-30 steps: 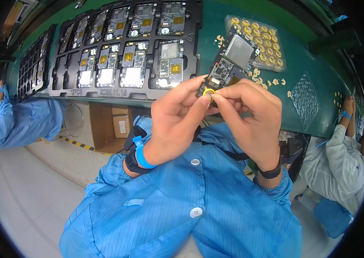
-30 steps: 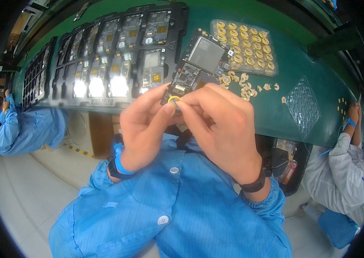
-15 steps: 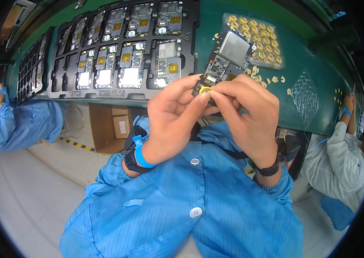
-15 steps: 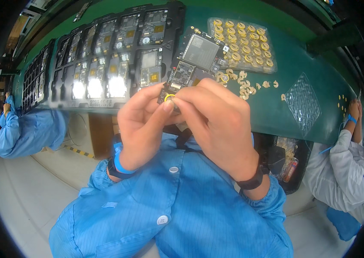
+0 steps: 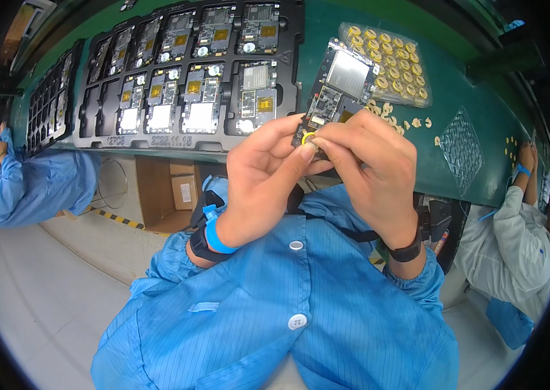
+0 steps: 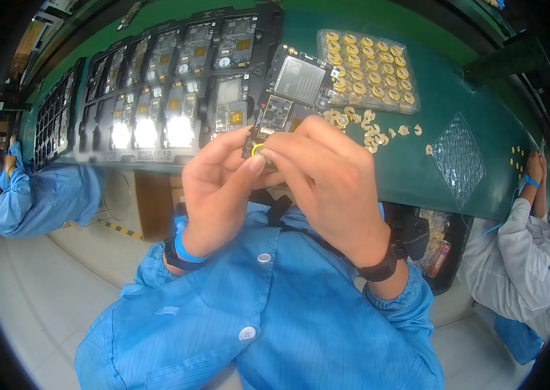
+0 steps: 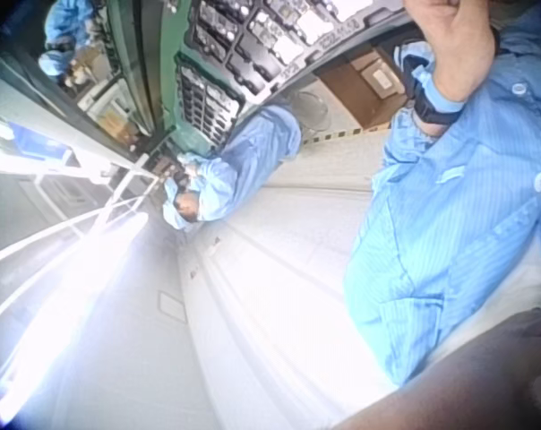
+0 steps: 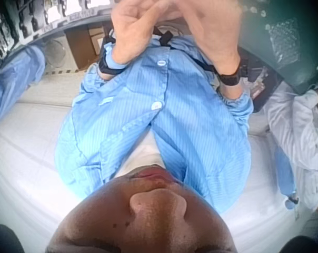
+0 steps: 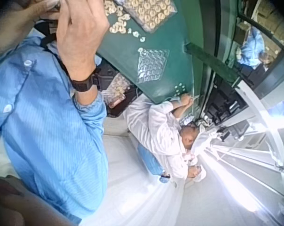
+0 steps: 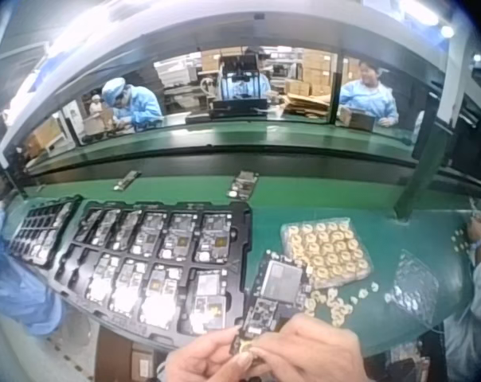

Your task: Assembling small components onto circuit boards on a factory assembly line.

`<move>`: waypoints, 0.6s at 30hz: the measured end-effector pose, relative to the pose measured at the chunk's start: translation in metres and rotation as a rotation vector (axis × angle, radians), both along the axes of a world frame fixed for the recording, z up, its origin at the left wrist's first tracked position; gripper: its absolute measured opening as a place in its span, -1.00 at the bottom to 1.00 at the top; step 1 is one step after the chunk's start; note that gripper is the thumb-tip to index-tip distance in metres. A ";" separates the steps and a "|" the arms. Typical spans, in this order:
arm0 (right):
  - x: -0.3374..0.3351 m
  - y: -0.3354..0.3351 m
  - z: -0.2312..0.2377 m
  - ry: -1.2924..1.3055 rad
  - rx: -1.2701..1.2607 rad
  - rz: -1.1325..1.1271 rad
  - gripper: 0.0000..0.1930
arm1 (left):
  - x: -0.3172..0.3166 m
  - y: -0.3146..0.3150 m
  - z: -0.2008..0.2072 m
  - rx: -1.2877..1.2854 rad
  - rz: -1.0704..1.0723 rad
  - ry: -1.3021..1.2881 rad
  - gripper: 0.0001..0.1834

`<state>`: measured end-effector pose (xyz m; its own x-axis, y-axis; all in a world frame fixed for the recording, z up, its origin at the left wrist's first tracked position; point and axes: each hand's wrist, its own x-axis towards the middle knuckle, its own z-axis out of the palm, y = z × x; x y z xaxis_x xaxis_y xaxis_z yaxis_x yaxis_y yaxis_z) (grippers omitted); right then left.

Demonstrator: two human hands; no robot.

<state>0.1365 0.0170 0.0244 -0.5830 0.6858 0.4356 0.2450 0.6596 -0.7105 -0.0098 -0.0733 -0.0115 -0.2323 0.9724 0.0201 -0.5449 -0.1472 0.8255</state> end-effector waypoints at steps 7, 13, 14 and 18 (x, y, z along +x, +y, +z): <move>0.004 0.001 -0.002 -0.034 -0.029 0.022 -0.88 | 0.001 0.002 -0.001 -0.021 0.011 0.011 -0.63; 0.004 0.001 -0.001 -0.037 -0.025 0.015 -0.88 | 0.000 0.002 -0.002 0.002 -0.002 -0.012 -0.63; 0.004 0.002 -0.001 -0.036 -0.024 0.018 -0.88 | 0.000 0.002 -0.001 0.007 -0.005 -0.029 -0.63; 0.008 -0.001 -0.009 0.149 -0.092 -0.324 -0.87 | 0.000 0.008 -0.001 -0.004 0.008 -0.028 -0.61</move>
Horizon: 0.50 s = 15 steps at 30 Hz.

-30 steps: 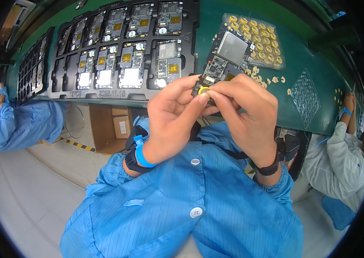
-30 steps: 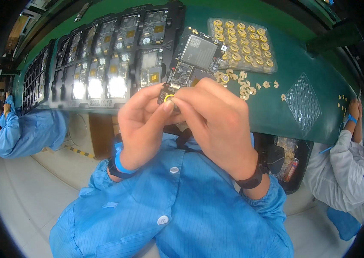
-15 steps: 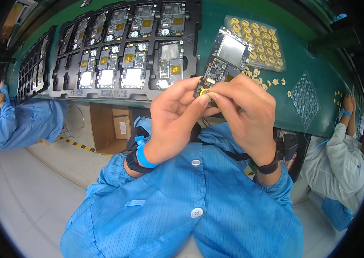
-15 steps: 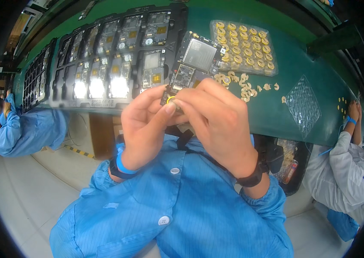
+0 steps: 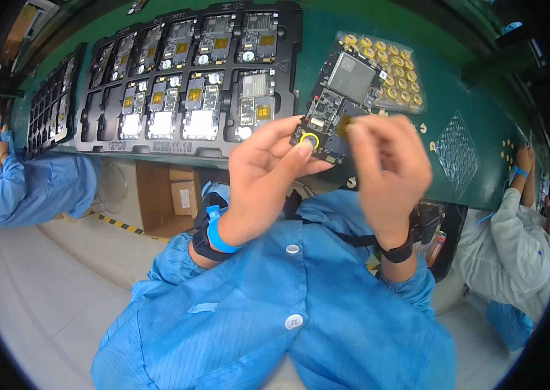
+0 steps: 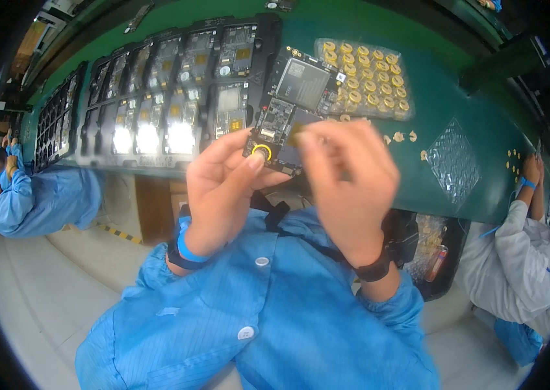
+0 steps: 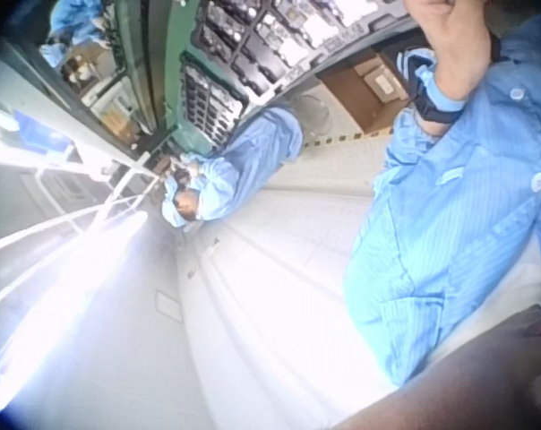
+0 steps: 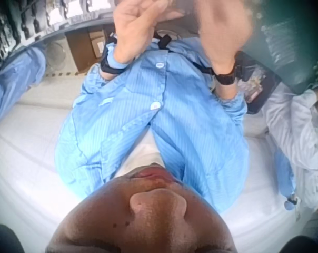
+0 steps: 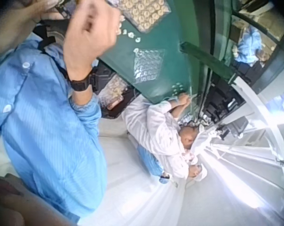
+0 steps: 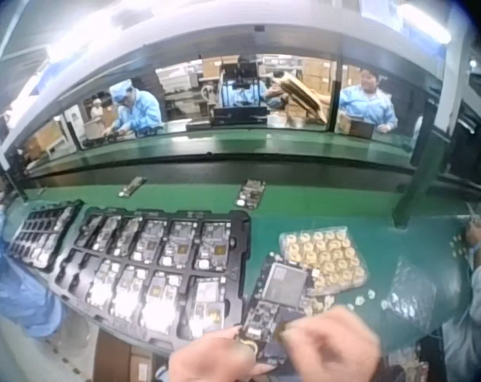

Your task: Assembling small components onto circuit boards on a factory assembly line.

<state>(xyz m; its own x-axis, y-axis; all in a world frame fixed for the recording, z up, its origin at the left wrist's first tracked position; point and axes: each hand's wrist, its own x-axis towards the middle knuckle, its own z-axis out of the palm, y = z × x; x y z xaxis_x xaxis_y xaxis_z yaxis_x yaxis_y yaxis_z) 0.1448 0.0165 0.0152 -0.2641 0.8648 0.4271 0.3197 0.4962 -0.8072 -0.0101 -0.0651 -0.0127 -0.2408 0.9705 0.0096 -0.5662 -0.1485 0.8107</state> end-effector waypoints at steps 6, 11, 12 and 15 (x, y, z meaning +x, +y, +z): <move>0.015 0.004 -0.006 0.402 -0.563 0.030 -0.85 | 0.007 0.008 0.003 -0.048 -0.102 -0.076 -0.57; 0.018 0.020 -0.001 0.333 -0.623 0.178 -0.86 | 0.007 0.015 0.006 -0.105 -0.053 -0.057 -0.58; 0.019 0.022 0.000 0.331 -0.620 0.178 -0.86 | 0.007 0.017 0.007 -0.101 -0.053 -0.058 -0.58; 0.015 0.026 0.001 0.327 -0.656 0.194 -0.86 | 0.007 0.020 0.008 -0.113 -0.046 -0.050 -0.58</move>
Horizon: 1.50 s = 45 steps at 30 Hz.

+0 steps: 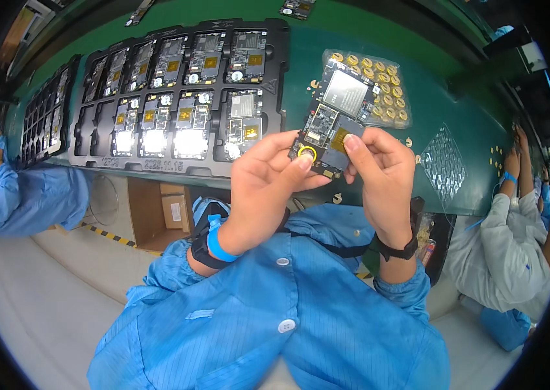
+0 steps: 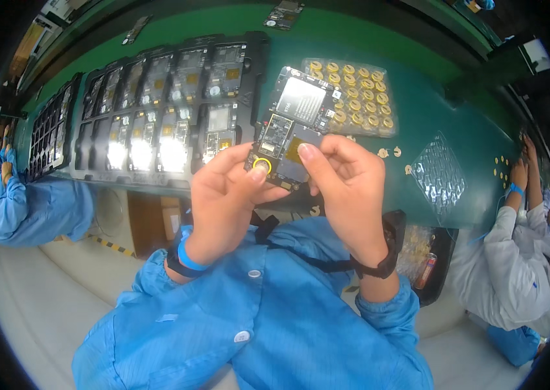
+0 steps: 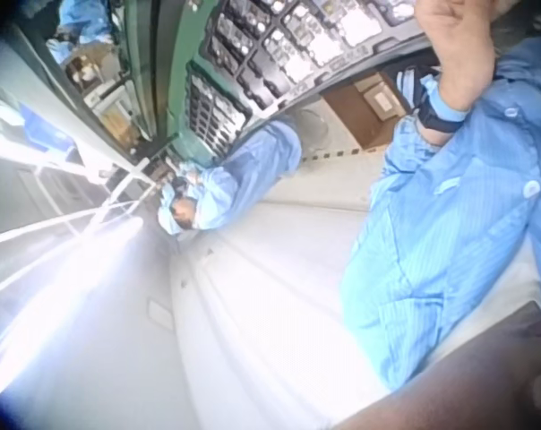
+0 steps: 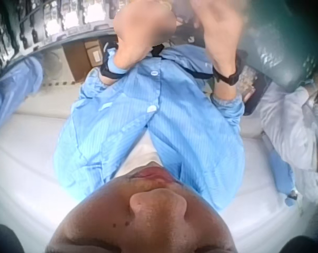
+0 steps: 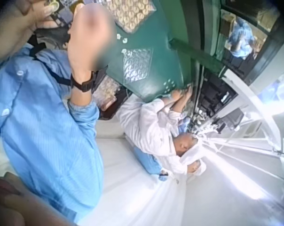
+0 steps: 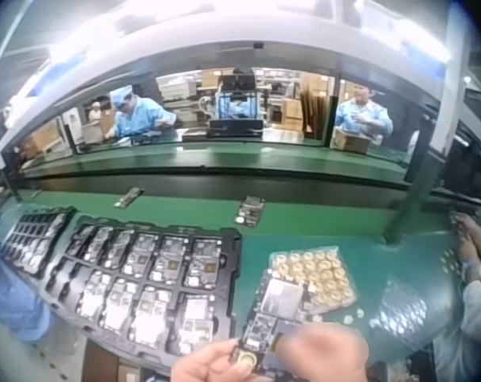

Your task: Assembling small components onto circuit boards on a factory assembly line.

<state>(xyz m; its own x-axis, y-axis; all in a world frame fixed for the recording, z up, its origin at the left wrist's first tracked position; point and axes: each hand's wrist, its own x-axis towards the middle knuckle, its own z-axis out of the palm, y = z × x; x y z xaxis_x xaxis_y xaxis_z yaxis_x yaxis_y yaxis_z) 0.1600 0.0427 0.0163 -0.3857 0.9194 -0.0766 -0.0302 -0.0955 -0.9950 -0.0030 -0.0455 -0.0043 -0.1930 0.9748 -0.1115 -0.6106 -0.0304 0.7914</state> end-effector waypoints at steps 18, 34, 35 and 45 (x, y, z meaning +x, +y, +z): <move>-0.010 -0.003 0.002 -0.025 -0.028 -0.024 -0.87 | 0.001 -0.001 -0.006 -0.041 0.032 0.048 -0.61; -0.005 0.100 0.008 -0.203 0.121 0.129 -0.72 | 0.000 0.018 -0.004 -0.035 0.078 0.016 -0.47; -0.004 0.139 0.010 -0.228 0.134 0.101 -0.73 | -0.004 0.017 0.000 -0.023 0.080 0.018 -0.47; 0.065 0.401 -0.067 -1.238 0.573 -0.362 -0.70 | -0.114 -0.049 0.011 -0.168 0.243 0.609 -0.40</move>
<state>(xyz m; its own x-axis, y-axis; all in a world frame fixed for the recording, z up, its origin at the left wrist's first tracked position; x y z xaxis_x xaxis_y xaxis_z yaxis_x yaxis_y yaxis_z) 0.2247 0.4439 -0.0509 -0.0842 0.9704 0.2264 0.9444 0.1502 -0.2925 -0.1169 -0.0941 0.0069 -0.4806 0.8749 -0.0592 -0.0452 0.0427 0.9981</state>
